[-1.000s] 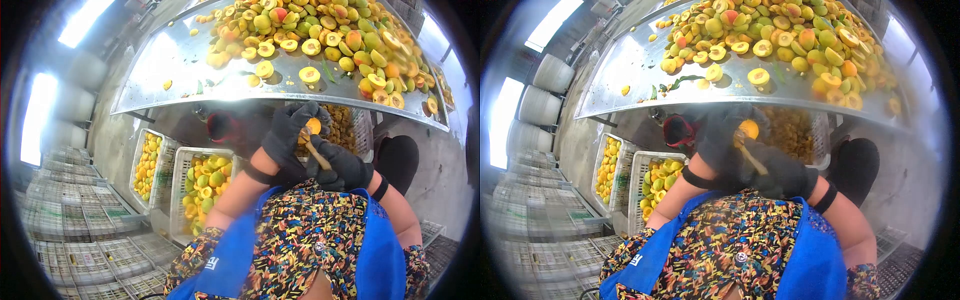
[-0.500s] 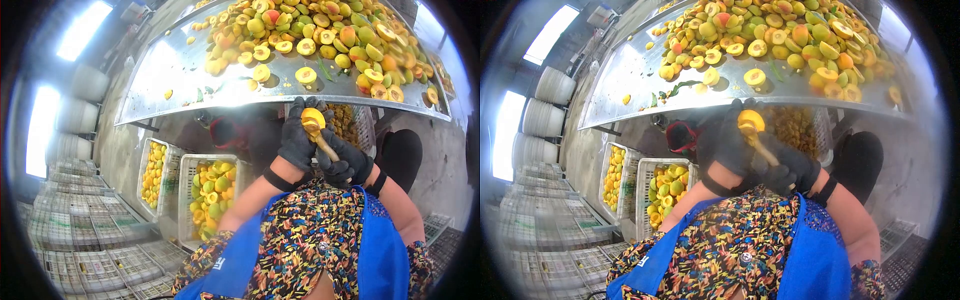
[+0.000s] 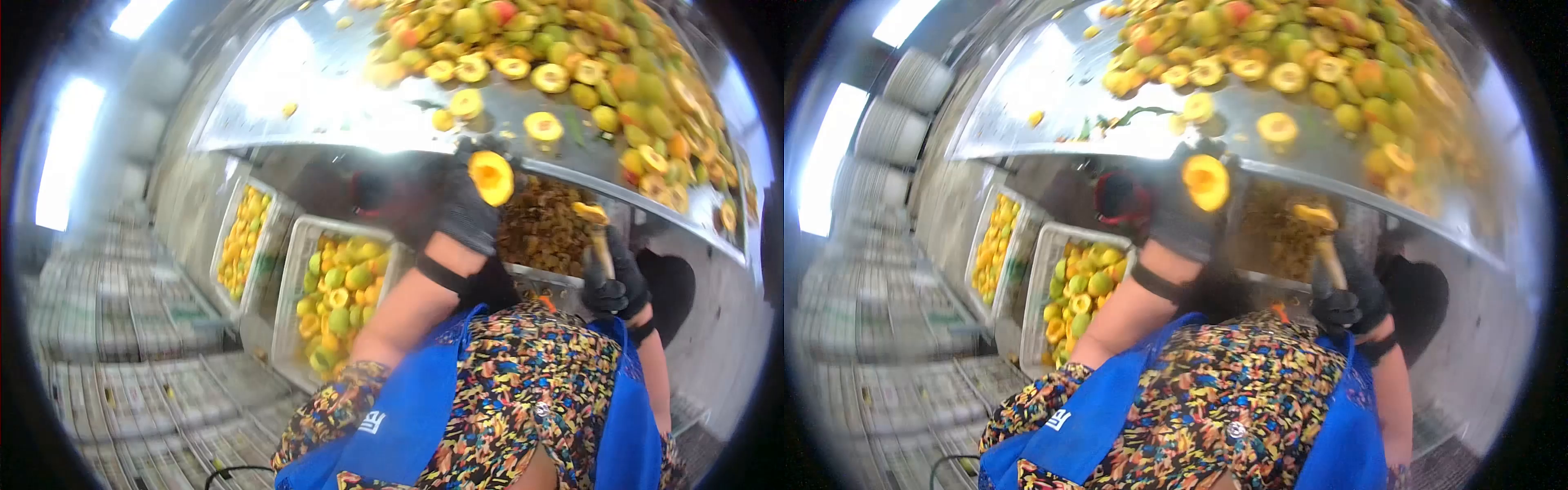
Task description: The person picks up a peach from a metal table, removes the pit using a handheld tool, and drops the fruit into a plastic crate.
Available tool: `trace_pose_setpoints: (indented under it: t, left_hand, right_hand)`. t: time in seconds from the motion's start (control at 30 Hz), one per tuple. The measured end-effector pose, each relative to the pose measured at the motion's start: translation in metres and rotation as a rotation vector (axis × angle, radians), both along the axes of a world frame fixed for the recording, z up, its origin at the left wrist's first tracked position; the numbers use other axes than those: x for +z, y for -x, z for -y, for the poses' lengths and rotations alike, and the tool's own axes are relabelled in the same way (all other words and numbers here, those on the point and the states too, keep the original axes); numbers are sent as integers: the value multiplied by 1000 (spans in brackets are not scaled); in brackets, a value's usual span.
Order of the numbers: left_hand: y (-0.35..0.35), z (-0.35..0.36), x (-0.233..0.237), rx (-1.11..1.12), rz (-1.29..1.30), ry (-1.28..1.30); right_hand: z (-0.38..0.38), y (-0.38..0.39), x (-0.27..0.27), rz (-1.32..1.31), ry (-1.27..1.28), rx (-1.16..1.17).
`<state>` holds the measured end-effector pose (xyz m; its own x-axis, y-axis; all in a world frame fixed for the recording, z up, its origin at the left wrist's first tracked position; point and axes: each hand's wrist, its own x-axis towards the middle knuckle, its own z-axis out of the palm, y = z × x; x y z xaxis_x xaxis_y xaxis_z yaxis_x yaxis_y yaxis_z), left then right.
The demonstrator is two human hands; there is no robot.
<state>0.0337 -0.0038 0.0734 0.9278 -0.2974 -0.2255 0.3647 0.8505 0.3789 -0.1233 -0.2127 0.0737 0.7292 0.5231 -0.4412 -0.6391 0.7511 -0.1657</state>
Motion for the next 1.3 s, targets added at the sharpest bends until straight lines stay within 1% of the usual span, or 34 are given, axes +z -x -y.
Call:
trace_pose_setpoints:
  t: [0.03, 0.07, 0.1, 0.13, 0.17, 0.2, 0.23, 0.27, 0.3, 0.33, 0.37, 0.4, 0.43, 0.47, 0.5, 0.57, 0.6, 0.63, 0.67, 0.7, 0.77, 0.8, 0.83, 0.87, 0.93, 0.97, 1.0, 1.07, 1.13, 1.17, 1.23, 1.27, 1.3]
  left_hand:
    - [-3, -36, 7, 149, 46, 0]
    - [-7, -75, 6, 262, 89, -40]
    - [-10, -123, -3, 362, 125, -143]
    - [-11, -168, -19, 440, 136, -250]
    - [-11, -209, -36, 509, 122, -342]
    - [-17, -266, -71, 570, 206, -358]
    - [-7, -306, -95, 745, 11, -518]
    - [5, -321, -99, 853, -159, -550]
    - [3, -361, -133, 930, -262, -701]
    - [7, -382, -147, 859, -280, -605]
    - [6, -415, -186, 836, -234, -522]
    - [6, -408, -176, 746, -276, -495]
    - [5, -404, -170, 654, -325, -467]
    - [1, -395, -163, 643, -470, -584]
    - [7, -360, -139, 618, -413, -633]
    - [-16, -388, -183, 612, -492, -787]
    - [-11, -346, -138, 568, -508, -852]
    - [-29, -369, -172, 508, -493, -869]
    - [-31, -346, -147, 656, -453, -979]
    - [-35, -315, -122, 792, -399, -1084]
    - [-65, -288, -121, 944, -6, -812]
    - [-64, -242, -92, 1010, 195, -996]
    - [-63, -194, -62, 1094, 398, -1160]
    - [-46, -142, -17, 870, 484, -1216]
    - [-40, -67, 33, 449, 839, -1204]
    - [-42, -37, 37, 293, 933, -1235]
    - [-54, -8, 29, 150, 973, -1278]
    - [-70, 32, 22, -65, 966, -1384]
    - [-78, 61, 22, -177, 887, -1624]
    - [-86, 72, 17, -240, 850, -1729]
    - [-79, 85, 26, -457, 1207, -1841]
    - [-75, 88, 27, -571, 1383, -1891]
    - [-68, 91, 20, -620, 1161, -1819]
  right_hand:
    - [9, -3, -11, 44, 101, 98]
    - [5, -13, -22, 5, 915, 163]
    - [16, -13, -54, 320, 1395, 253]
    - [36, -6, -98, 679, 1844, 327]
    - [37, -11, -107, 844, 2006, 330]
    - [36, -16, -114, 998, 2185, 311]
    - [23, -18, -105, 881, 2108, 258]
    - [18, -18, -93, 754, 2087, 266]
    - [12, -19, -81, 628, 2065, 270]
    - [6, -25, -73, 499, 2090, 338]
    - [7, -26, -67, 434, 2081, 377]
    - [8, -27, -60, 369, 2071, 416]
    - [10, -23, -55, 363, 2030, 442]
    - [11, -20, -50, 359, 1990, 467]
    - [26, -12, -40, 412, 1992, 427]
    - [23, -6, -33, 525, 1982, 347]
    - [11, -8, -13, 443, 1951, 380]
    - [-10, -10, 20, 355, 1914, 413]
    - [-18, -12, 37, 259, 1873, 439]
    - [-12, -11, 26, 307, 1843, 356]
    - [14, -3, -28, 368, 1806, 166]
    - [51, 1, -88, 560, 2050, 640]
    - [68, 8, -104, 624, 2148, 833]
    - [85, 16, -121, 702, 2234, 1026]
    - [58, 9, -98, 653, 2266, 727]
    - [50, 8, -93, 620, 2242, 666]
    - [44, 2, -87, 588, 2225, 600]
    - [27, -8, -64, 546, 2197, 489]
    - [9, -2, -27, 510, 2149, 432]
    - [4, 0, -12, 499, 2046, 416]
    - [0, 7, 13, 491, 1839, 390]
    - [-1, 8, 15, 570, 1845, 277]
    - [-1, 8, 12, 620, 1866, 179]
